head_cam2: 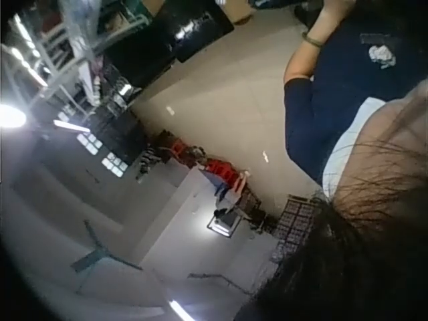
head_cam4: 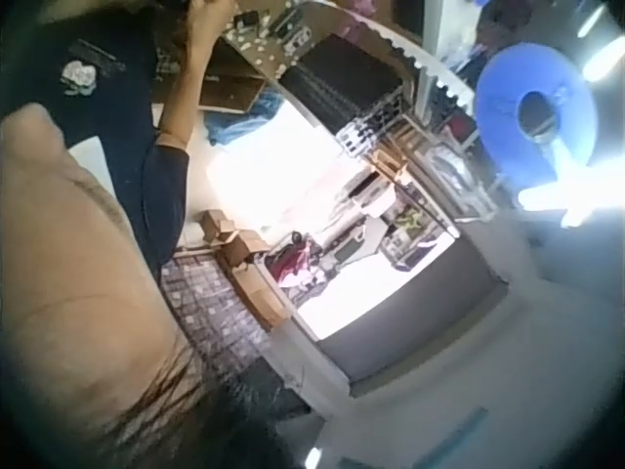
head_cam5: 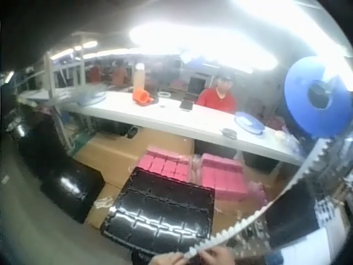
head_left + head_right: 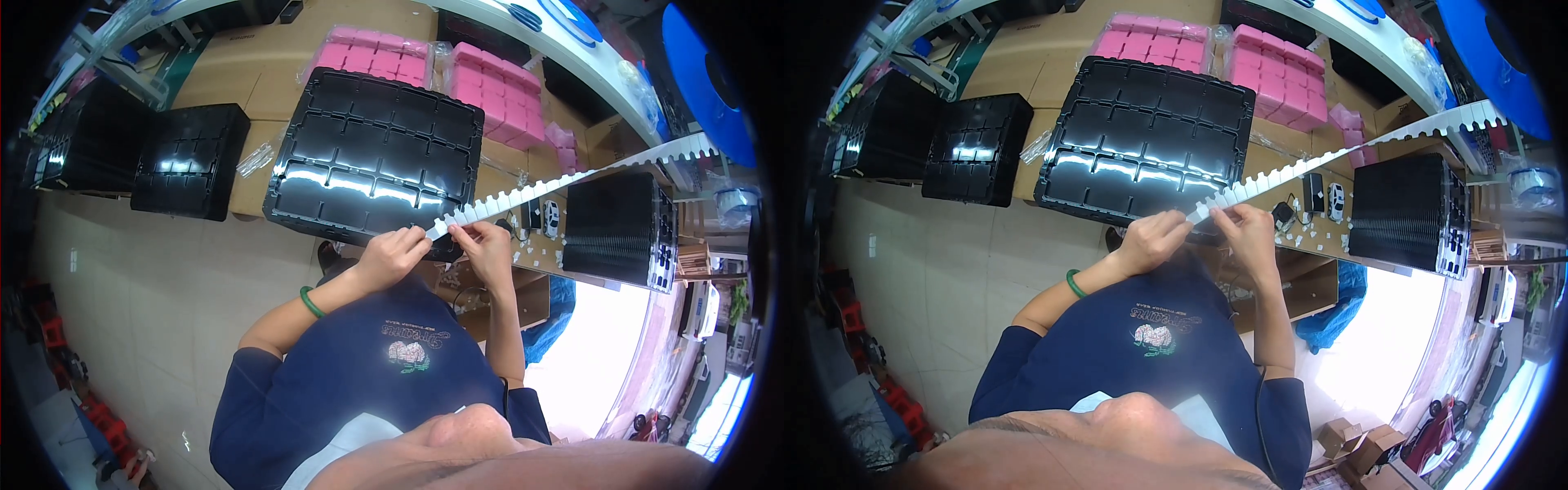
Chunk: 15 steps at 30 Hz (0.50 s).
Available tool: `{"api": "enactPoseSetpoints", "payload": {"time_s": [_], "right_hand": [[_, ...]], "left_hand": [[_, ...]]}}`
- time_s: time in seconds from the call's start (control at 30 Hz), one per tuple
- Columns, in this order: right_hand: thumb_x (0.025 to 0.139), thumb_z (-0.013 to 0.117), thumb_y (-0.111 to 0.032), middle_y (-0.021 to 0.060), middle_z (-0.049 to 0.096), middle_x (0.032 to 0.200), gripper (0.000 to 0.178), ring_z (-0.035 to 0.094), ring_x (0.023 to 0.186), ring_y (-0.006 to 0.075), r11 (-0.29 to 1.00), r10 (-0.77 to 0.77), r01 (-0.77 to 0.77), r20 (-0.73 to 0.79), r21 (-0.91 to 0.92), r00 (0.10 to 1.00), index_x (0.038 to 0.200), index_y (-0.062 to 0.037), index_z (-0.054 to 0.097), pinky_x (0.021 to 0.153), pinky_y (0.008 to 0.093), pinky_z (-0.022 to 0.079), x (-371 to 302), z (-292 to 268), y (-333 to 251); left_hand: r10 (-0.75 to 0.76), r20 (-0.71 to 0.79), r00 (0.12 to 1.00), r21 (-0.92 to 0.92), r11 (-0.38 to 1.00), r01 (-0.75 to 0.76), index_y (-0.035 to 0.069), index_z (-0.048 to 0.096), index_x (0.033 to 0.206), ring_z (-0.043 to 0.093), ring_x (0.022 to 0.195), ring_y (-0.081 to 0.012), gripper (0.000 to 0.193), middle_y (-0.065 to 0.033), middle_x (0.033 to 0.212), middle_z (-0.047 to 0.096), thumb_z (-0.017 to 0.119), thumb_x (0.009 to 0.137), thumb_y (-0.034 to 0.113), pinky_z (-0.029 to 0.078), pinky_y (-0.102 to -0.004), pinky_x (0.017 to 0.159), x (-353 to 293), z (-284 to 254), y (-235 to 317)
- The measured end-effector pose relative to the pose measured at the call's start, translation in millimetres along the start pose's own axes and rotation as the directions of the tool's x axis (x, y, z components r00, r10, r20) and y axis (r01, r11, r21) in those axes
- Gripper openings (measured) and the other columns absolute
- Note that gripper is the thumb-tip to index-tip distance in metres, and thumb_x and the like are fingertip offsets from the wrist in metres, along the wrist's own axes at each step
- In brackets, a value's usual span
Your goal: The person applies double-sided adhesive strips to black plastic trays, then inserts pink foam blocks into the compartments by hand.
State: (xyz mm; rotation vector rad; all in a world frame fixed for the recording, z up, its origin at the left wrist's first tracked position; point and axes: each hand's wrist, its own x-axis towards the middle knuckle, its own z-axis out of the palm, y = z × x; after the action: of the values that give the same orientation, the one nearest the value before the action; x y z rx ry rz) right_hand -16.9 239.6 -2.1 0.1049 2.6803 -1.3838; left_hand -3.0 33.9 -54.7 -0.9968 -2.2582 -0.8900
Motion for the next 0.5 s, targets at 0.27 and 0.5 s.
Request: {"api": "enactPoseSetpoints", "payload": {"time_s": [0.27,0.5], "right_hand": [[0.078,0.079,-0.029,0.0104,0.066,0.075,0.027,0.065,0.070,0.0260,0.936,-0.093,0.071,-0.048,-0.345,0.995,0.087,-0.0042,0.075,0.067,0.0375,0.050,15,5,3],[0.077,0.078,-0.027,0.0120,0.066,0.076,0.025,0.065,0.072,0.0296,0.911,-0.120,0.112,0.005,-0.397,0.993,0.089,-0.0055,0.075,0.069,0.0395,0.051,25,0,2]], "left_hand": [[-0.186,0.057,0.981,0.062,0.981,0.183,0.008,0.068,0.090,0.059,0.072,-0.0163,0.018,-0.0016,0.082,0.054,0.074,0.081,0.022,0.050,-0.0293,0.063,1,6,13],[-0.196,0.082,0.977,0.029,0.980,0.194,0.009,0.070,0.089,0.060,0.067,-0.0191,0.016,-0.0019,0.080,0.058,0.076,0.078,0.019,0.049,-0.0320,0.058,5,5,11]]}}
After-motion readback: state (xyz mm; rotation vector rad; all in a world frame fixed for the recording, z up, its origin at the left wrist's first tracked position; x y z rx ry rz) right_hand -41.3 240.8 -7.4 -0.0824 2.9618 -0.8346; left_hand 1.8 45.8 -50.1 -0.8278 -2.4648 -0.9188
